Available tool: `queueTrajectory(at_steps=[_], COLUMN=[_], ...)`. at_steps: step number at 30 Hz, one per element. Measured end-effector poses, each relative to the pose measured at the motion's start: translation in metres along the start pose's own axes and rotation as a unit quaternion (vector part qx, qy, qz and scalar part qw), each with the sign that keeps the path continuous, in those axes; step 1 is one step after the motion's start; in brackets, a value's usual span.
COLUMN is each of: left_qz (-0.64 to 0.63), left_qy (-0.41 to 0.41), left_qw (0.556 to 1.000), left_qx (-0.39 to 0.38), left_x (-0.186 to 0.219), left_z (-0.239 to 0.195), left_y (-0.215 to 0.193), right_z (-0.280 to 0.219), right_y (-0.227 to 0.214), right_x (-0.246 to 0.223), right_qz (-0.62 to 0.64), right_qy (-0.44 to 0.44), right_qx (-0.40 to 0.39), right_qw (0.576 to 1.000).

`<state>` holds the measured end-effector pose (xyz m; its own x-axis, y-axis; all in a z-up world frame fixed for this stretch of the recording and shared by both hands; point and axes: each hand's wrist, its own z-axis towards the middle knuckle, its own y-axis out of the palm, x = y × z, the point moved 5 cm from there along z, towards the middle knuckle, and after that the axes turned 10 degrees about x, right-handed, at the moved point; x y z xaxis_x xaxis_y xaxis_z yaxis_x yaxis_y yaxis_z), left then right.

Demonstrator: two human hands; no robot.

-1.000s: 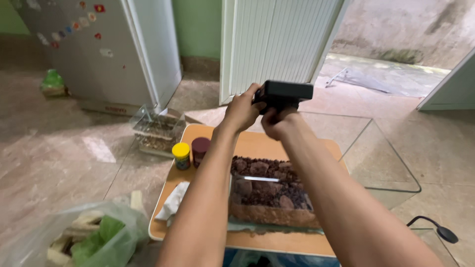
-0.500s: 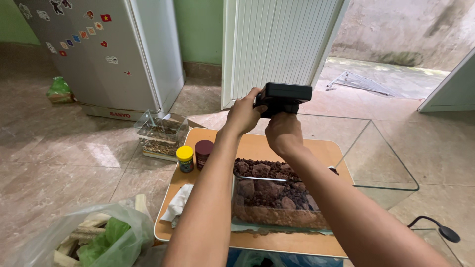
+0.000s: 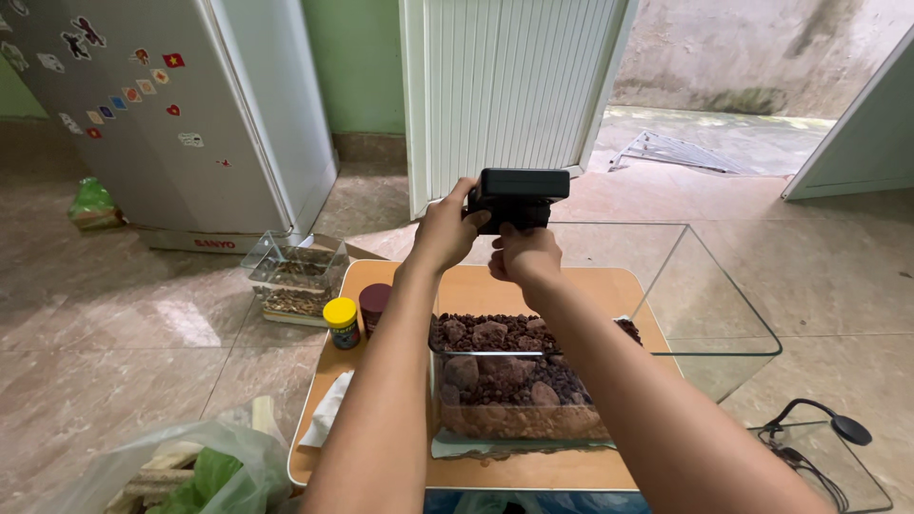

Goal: The person wipes a small ventilation fan with a tissue and then positions it onto the glass top of a terrarium containing soil and rocks.

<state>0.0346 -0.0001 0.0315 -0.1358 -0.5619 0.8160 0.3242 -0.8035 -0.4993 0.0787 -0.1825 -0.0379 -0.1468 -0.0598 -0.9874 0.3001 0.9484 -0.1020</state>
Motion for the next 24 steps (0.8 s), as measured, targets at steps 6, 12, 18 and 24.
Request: queueTrajectory(at_steps=[6,12,18,24], left_qz=[-0.006,-0.006,0.0,-0.002], left_qy=[0.002,0.004,0.002,0.004], left_qw=[1.0,1.0,1.0,1.0], left_qx=[0.002,0.01,0.003,0.005], left_x=[-0.005,-0.009,-0.016,-0.012], left_z=[0.007,0.009,0.015,0.011], left_y=[0.004,0.006,0.011,0.007], right_z=[0.003,-0.009,-0.05,-0.049], right_y=[0.004,0.001,0.001,0.003], right_x=[-0.031,-0.036,-0.052,-0.061], right_qz=[-0.375,-0.377,-0.597,-0.441], right_qy=[-0.237,-0.253,-0.369,-0.174], right_qx=[0.038,0.024,-0.014,0.011], right_qw=[0.895,0.891,0.712,0.881])
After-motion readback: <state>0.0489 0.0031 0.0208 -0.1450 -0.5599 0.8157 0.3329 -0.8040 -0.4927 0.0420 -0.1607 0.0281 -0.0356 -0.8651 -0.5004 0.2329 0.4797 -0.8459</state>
